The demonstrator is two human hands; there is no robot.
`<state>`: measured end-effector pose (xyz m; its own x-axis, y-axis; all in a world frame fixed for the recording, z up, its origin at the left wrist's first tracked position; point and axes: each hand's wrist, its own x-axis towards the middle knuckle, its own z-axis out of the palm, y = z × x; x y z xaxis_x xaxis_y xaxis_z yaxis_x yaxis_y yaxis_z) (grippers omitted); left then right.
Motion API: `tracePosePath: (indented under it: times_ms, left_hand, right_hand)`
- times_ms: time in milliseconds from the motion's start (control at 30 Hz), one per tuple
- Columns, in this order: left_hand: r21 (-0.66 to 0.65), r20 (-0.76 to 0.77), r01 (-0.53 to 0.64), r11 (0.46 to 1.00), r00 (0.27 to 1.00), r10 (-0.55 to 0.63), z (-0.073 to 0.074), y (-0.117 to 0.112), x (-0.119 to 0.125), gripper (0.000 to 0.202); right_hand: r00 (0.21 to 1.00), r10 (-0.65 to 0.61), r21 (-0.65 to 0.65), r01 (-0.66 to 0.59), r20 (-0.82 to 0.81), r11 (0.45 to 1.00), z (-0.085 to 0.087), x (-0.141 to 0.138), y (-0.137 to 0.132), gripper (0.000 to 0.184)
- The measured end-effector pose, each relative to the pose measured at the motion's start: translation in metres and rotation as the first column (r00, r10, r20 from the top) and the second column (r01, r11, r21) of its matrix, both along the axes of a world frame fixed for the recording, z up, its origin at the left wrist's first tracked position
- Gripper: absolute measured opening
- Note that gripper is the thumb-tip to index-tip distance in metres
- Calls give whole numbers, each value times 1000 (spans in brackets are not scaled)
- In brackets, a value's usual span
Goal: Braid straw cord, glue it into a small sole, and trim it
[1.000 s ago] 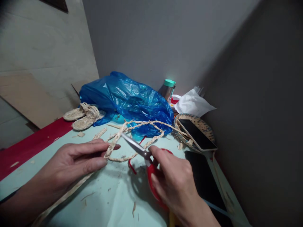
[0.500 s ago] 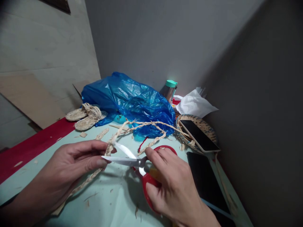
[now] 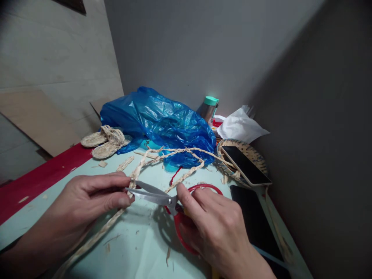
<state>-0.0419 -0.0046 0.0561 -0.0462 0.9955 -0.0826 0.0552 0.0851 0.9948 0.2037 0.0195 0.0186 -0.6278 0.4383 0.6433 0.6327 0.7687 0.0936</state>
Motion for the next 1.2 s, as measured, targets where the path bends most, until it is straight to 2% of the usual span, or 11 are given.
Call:
tracePosePath:
  times_ms: [400, 667, 800, 900, 1067, 1200]
  left_hand:
    - [-15, -75, 124, 992, 989, -125, -1, 0, -5, 6]
    - [-19, -52, 72, 997, 996, -73, -3, 2, -5, 10]
    - [36, -39, -1, 999, 999, 3, -5, 1, -6, 14]
    - [93, -114, 23, 995, 993, -12, -6, 1, -5, 7]
    - [203, -212, 51, 978, 977, -7, -5, -2, -3, 15]
    - [185, -223, 96, 978, 973, -53, -8, -3, -4, 14]
  right_hand:
    - [999, 1, 86, -5, 40, 996, 1, -3, -1, 25]
    - [999, -11, 115, 6, 39, 993, 1, 3, 0, 25]
    - [992, -124, 168, 121, 7, 978, 8, 5, 1, 24]
    - [985, -172, 177, 165, 24, 970, 11, 3, 0, 25]
    - [988, -156, 153, 151, 23, 977, 11, -1, 0, 28]
    - [990, -143, 170, 141, 4, 975, 10, -1, -1, 30]
